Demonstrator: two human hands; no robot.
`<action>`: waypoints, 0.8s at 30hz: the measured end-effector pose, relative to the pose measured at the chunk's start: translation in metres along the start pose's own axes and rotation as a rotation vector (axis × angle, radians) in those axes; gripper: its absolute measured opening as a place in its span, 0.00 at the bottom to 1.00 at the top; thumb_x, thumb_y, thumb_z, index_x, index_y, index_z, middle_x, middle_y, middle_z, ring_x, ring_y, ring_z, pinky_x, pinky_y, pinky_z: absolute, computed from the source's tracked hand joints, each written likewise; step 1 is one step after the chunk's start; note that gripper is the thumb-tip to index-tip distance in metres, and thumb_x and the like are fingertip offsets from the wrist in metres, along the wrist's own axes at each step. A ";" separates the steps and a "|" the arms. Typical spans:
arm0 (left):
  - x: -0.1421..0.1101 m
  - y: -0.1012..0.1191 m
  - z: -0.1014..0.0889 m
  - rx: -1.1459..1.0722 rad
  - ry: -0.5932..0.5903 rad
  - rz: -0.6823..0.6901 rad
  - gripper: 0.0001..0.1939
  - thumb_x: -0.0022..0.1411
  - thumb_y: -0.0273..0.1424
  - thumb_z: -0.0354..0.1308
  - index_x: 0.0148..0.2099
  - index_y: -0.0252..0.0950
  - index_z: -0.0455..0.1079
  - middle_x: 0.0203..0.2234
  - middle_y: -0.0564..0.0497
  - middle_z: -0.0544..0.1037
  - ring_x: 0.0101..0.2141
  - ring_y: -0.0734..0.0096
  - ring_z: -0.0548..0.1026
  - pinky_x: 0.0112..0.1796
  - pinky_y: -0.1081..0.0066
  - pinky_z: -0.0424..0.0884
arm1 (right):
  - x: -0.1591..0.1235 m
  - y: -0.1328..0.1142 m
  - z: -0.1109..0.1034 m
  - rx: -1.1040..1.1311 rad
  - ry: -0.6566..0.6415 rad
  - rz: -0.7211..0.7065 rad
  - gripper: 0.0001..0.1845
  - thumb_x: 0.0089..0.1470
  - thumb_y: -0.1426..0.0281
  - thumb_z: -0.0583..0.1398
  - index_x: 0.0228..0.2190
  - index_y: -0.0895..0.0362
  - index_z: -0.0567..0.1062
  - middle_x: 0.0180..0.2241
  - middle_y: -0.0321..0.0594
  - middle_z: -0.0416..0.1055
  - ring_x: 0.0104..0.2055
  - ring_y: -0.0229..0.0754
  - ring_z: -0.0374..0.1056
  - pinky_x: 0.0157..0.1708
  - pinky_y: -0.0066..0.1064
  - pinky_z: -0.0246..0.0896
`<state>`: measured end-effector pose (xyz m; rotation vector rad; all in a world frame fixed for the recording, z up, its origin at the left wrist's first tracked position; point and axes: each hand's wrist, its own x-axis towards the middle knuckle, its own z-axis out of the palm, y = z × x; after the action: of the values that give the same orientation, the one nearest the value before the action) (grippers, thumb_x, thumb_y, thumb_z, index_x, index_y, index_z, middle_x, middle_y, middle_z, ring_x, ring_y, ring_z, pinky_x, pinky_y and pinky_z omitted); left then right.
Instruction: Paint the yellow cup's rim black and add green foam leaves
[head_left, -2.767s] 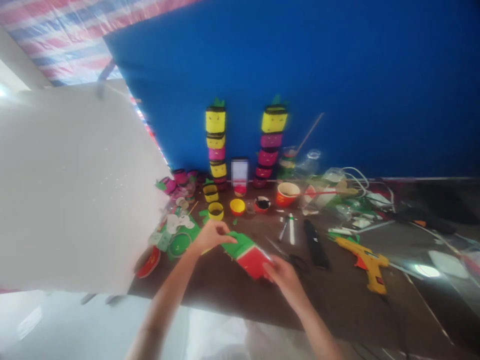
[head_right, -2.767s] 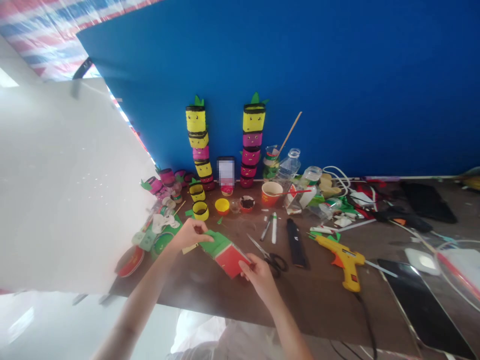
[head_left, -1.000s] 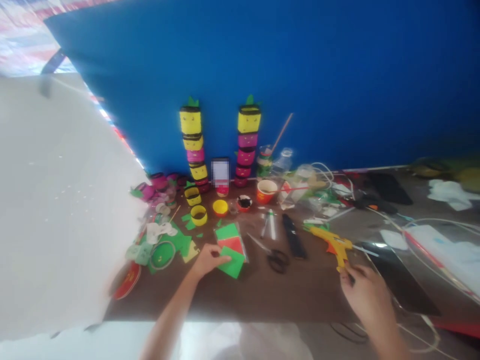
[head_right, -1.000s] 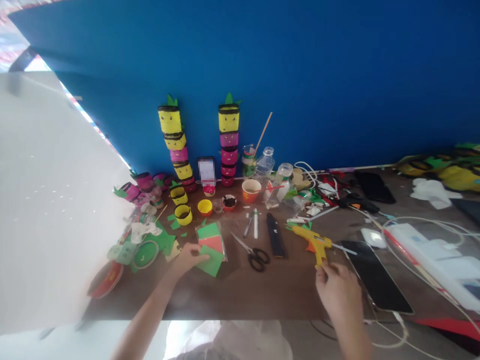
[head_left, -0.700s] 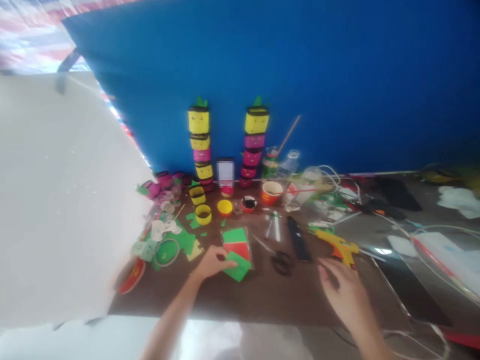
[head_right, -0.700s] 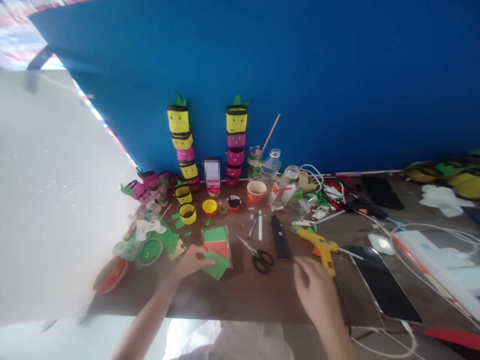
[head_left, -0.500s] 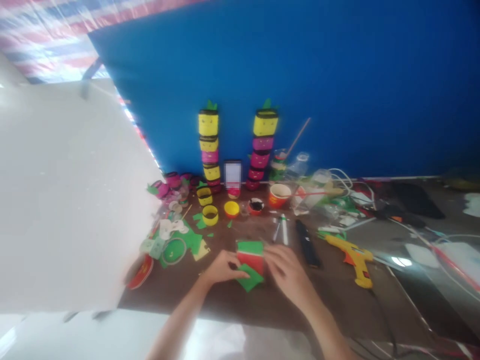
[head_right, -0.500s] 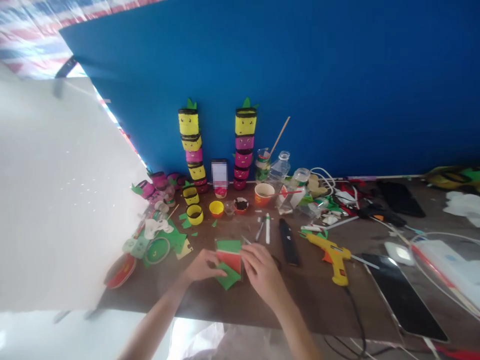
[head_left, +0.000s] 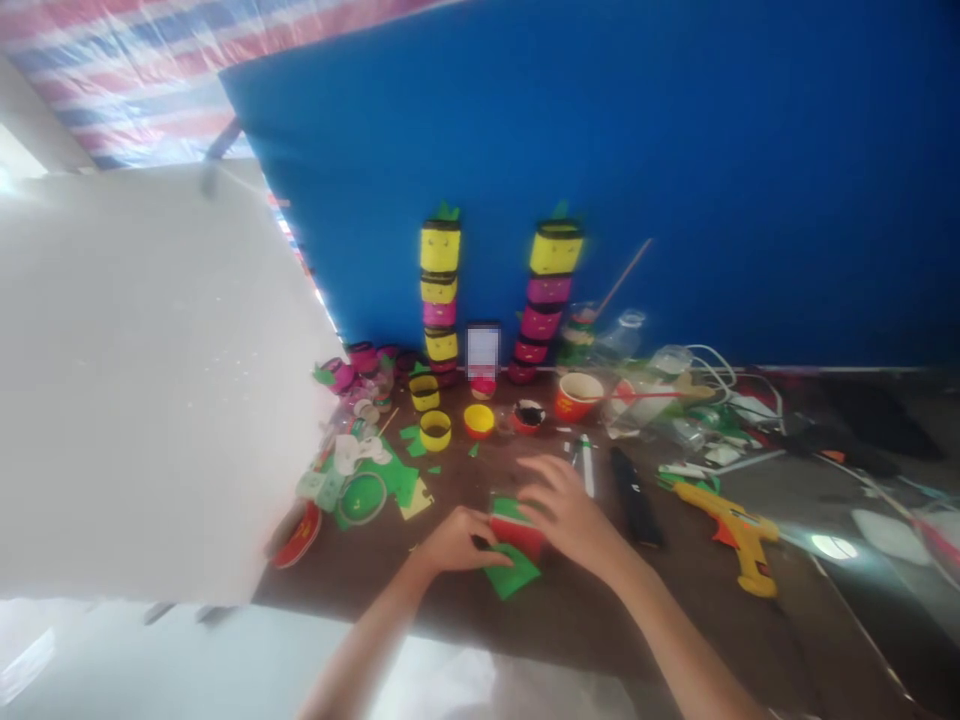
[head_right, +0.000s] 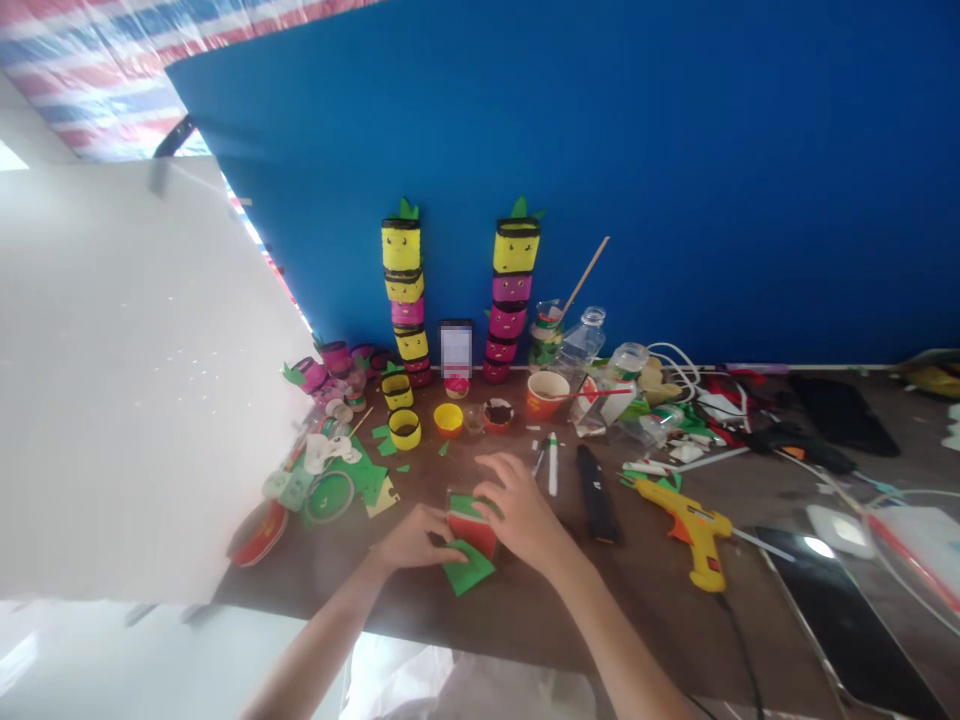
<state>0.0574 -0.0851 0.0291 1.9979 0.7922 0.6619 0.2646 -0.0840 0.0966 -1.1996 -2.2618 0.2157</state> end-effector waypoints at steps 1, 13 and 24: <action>0.000 0.000 0.000 0.004 -0.005 0.002 0.19 0.50 0.44 0.61 0.21 0.32 0.71 0.18 0.52 0.70 0.22 0.79 0.64 0.25 0.76 0.58 | 0.001 0.000 -0.001 0.013 -0.024 0.010 0.06 0.50 0.75 0.58 0.25 0.55 0.72 0.49 0.45 0.64 0.54 0.52 0.54 0.51 0.51 0.54; -0.002 0.001 -0.005 0.032 0.052 0.026 0.14 0.54 0.41 0.59 0.29 0.34 0.75 0.28 0.49 0.76 0.28 0.75 0.72 0.31 0.76 0.65 | 0.024 0.002 -0.011 0.163 -0.344 0.111 0.09 0.54 0.71 0.55 0.24 0.56 0.73 0.45 0.45 0.67 0.52 0.47 0.58 0.53 0.44 0.54; 0.001 -0.010 -0.006 0.009 0.177 0.106 0.09 0.52 0.36 0.62 0.32 0.37 0.77 0.51 0.46 0.70 0.50 0.63 0.69 0.51 0.68 0.64 | 0.028 -0.015 -0.002 -0.020 -0.330 -0.035 0.12 0.55 0.75 0.55 0.35 0.54 0.78 0.47 0.45 0.68 0.52 0.49 0.60 0.49 0.45 0.56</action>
<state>0.0509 -0.0764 0.0235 2.0200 0.7983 0.9081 0.2425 -0.0707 0.1153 -1.2059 -2.5703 0.4041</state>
